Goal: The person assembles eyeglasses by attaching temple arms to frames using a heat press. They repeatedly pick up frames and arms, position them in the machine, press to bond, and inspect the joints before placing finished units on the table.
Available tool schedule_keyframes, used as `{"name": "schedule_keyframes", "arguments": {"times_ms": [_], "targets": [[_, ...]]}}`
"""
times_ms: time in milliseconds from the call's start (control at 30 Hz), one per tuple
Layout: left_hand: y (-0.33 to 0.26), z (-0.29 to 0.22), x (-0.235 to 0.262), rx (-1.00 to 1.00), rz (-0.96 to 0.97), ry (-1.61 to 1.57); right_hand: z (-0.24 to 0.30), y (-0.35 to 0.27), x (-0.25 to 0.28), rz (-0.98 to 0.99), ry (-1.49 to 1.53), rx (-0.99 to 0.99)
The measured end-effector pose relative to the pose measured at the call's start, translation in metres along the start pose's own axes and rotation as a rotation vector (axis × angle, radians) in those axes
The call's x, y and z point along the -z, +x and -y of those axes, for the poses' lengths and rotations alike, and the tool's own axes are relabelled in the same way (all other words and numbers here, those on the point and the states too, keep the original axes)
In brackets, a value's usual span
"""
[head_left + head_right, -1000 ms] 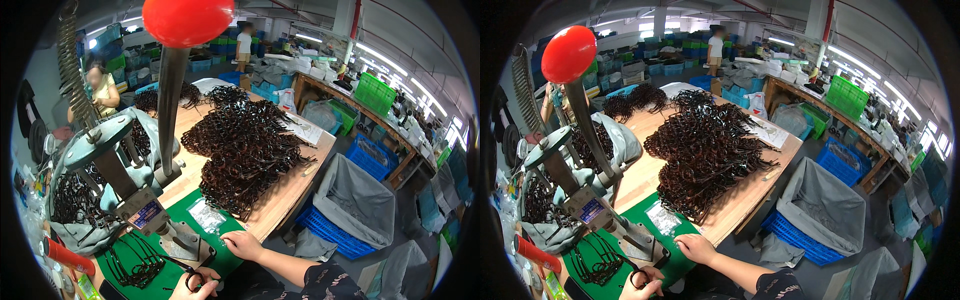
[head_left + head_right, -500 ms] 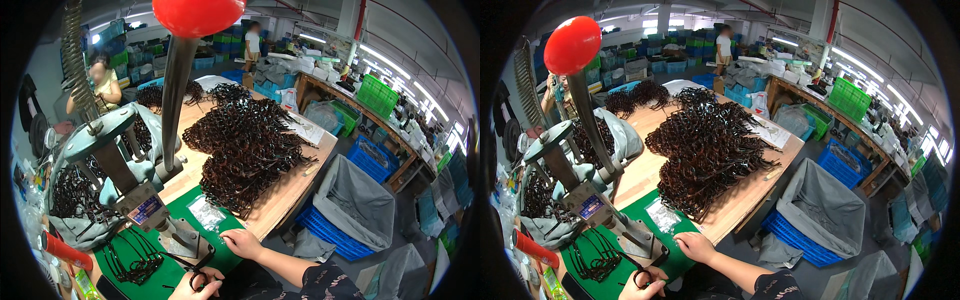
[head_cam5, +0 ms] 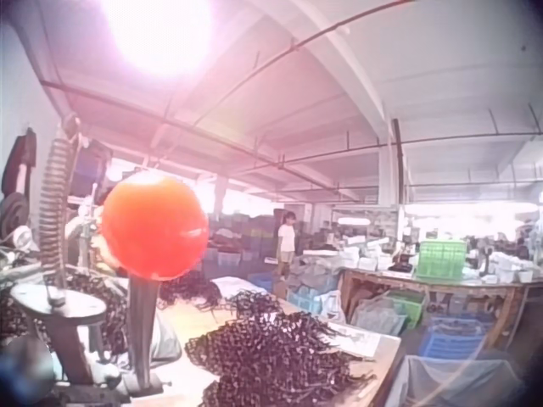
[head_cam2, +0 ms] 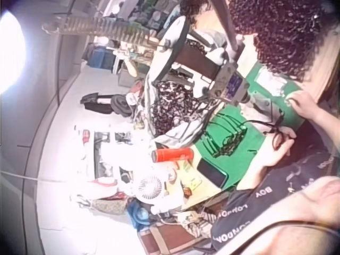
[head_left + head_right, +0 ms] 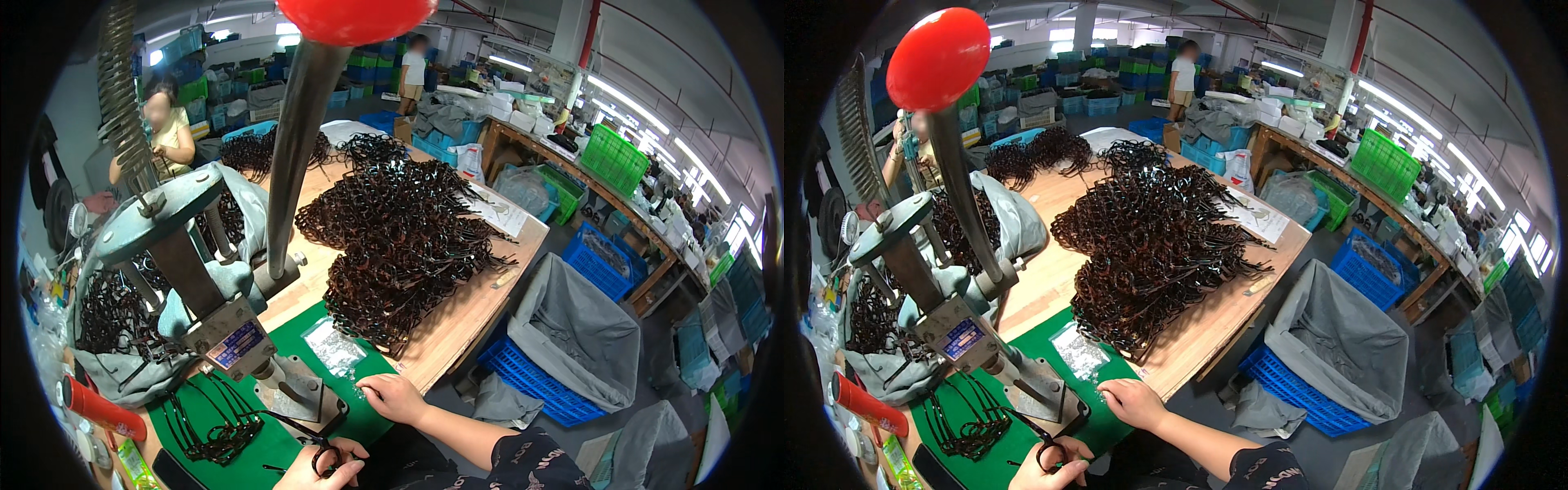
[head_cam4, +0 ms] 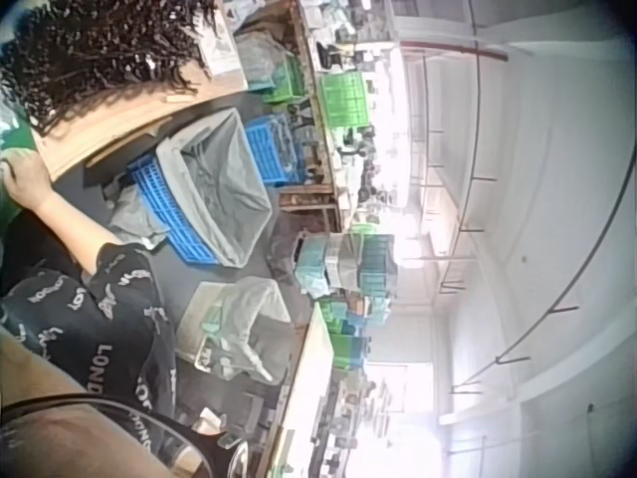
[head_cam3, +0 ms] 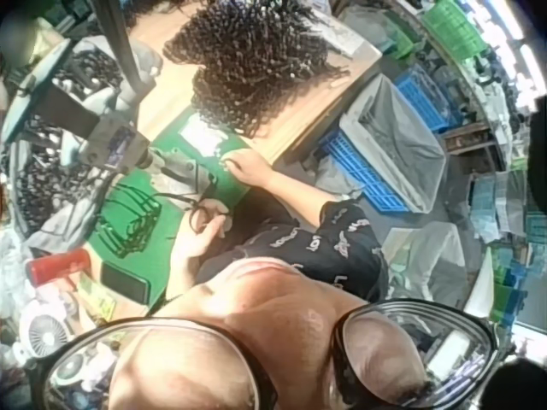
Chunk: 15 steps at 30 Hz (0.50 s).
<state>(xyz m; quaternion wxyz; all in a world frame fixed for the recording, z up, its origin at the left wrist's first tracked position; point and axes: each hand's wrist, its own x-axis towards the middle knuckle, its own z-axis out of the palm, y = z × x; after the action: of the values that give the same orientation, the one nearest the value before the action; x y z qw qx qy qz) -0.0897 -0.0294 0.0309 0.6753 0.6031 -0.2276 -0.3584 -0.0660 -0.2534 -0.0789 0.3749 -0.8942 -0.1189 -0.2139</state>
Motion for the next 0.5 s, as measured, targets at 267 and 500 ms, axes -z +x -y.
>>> {"name": "schedule_keyframes", "arguments": {"times_ms": [267,500], "targets": [[0.0001,-0.0027,0.0010,0.048,0.018,0.030,0.0006,-0.0003,0.0004,0.002,0.000,-0.006],[-0.0003,0.0014,0.0033,0.069,0.035,0.023,0.0006,0.0001,0.0004,0.009,0.010,-0.008]]}}
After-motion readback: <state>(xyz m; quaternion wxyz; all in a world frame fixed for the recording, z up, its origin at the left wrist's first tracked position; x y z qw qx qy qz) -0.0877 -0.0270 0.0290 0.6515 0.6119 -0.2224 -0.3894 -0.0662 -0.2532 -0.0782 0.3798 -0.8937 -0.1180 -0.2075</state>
